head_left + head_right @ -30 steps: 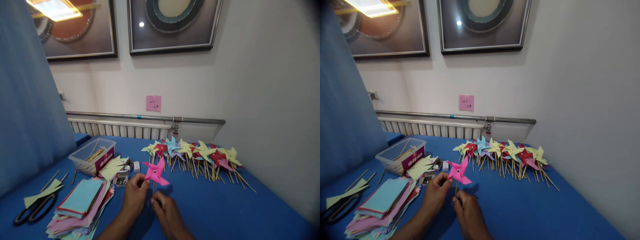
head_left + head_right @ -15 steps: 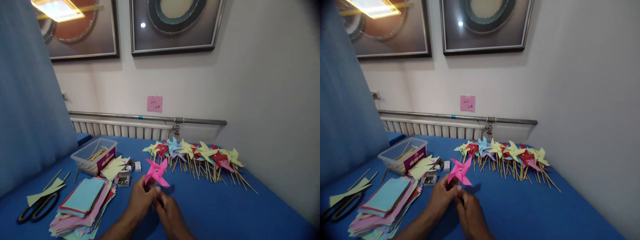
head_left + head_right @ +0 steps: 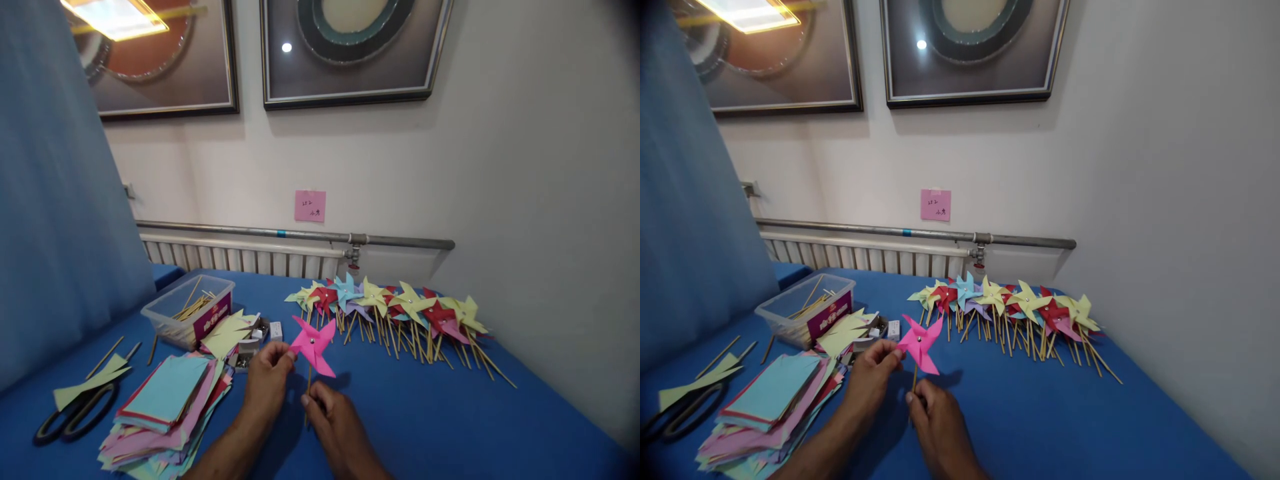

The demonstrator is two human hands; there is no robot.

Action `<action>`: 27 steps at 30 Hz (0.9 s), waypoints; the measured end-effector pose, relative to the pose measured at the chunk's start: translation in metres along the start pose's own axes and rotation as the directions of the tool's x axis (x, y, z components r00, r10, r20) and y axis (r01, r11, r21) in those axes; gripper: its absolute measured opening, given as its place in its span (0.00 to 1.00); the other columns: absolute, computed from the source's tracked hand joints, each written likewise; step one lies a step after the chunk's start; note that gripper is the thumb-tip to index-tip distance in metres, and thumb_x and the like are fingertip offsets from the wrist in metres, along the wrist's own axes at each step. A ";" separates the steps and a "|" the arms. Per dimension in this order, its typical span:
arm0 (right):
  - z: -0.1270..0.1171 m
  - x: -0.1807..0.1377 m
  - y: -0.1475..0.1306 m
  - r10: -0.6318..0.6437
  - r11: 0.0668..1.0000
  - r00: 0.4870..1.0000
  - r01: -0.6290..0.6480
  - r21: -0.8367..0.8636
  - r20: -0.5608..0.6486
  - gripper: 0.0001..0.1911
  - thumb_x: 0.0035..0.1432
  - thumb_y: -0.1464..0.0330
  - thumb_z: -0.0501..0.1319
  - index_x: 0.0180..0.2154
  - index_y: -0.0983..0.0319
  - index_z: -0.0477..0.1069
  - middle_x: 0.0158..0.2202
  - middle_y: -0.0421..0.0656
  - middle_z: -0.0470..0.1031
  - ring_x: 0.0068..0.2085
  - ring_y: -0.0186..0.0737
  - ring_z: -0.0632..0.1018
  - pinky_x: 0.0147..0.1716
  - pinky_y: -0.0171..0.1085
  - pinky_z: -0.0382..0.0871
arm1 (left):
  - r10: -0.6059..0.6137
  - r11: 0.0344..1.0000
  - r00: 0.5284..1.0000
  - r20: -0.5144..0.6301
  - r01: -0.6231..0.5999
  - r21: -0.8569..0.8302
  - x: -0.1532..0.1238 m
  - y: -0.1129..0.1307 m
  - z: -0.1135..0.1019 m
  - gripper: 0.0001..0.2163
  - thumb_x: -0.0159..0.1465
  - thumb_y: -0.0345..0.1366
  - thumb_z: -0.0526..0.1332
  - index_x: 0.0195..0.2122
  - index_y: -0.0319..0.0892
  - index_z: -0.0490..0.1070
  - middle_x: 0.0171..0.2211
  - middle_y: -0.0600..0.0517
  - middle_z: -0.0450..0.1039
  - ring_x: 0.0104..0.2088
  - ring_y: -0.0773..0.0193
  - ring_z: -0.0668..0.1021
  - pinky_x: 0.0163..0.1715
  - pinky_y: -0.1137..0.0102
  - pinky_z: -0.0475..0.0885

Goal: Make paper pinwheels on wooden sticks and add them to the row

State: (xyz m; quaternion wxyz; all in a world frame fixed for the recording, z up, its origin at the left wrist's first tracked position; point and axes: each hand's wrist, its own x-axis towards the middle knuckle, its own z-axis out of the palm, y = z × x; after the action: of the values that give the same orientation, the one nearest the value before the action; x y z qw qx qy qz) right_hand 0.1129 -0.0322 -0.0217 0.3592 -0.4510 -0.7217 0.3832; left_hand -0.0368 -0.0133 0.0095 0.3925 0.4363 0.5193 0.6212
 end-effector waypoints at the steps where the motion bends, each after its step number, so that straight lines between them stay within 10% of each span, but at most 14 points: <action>1: 0.000 0.000 0.000 -0.004 1.000 1.000 0.004 -0.002 0.009 0.14 0.64 0.63 0.54 0.26 0.60 0.63 0.22 0.36 0.65 0.25 0.34 0.67 0.27 0.33 0.55 | 0.014 1.000 1.000 -0.024 -0.014 0.007 0.001 0.003 -0.003 0.11 0.53 0.43 0.66 0.27 0.41 0.72 0.23 0.55 0.70 0.26 0.65 0.71 0.31 0.71 0.66; 6: 0.001 0.000 0.002 -0.010 1.000 1.000 0.010 0.012 0.005 0.15 0.65 0.62 0.53 0.26 0.60 0.64 0.23 0.37 0.67 0.26 0.35 0.69 0.28 0.33 0.57 | 0.019 0.999 0.993 -0.115 -0.024 -0.036 0.000 0.014 -0.007 0.14 0.54 0.46 0.67 0.34 0.41 0.74 0.29 0.53 0.74 0.29 0.64 0.74 0.34 0.70 0.69; 13: -0.002 0.001 0.001 -0.080 0.994 0.997 0.080 0.073 -0.004 0.15 0.65 0.59 0.53 0.33 0.61 0.72 0.28 0.42 0.74 0.32 0.42 0.74 0.34 0.35 0.64 | -0.020 1.000 0.987 0.159 0.020 0.005 -0.019 -0.004 0.017 0.10 0.49 0.39 0.68 0.26 0.40 0.70 0.23 0.55 0.69 0.25 0.67 0.70 0.28 0.72 0.65; 27: -0.001 0.000 0.001 -0.054 0.999 0.999 0.054 -0.003 -0.007 0.15 0.66 0.63 0.53 0.26 0.60 0.62 0.23 0.35 0.65 0.26 0.34 0.66 0.28 0.33 0.55 | 0.094 0.989 0.994 0.058 -0.100 0.112 -0.012 0.008 0.003 0.08 0.54 0.40 0.65 0.27 0.41 0.71 0.24 0.55 0.68 0.26 0.67 0.68 0.29 0.73 0.63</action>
State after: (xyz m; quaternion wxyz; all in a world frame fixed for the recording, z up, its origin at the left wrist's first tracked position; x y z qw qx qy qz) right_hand 0.1141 -0.0320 -0.0228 0.3712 -0.4333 -0.7329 0.3706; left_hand -0.0303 -0.0244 0.0162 0.3497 0.4991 0.5216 0.5971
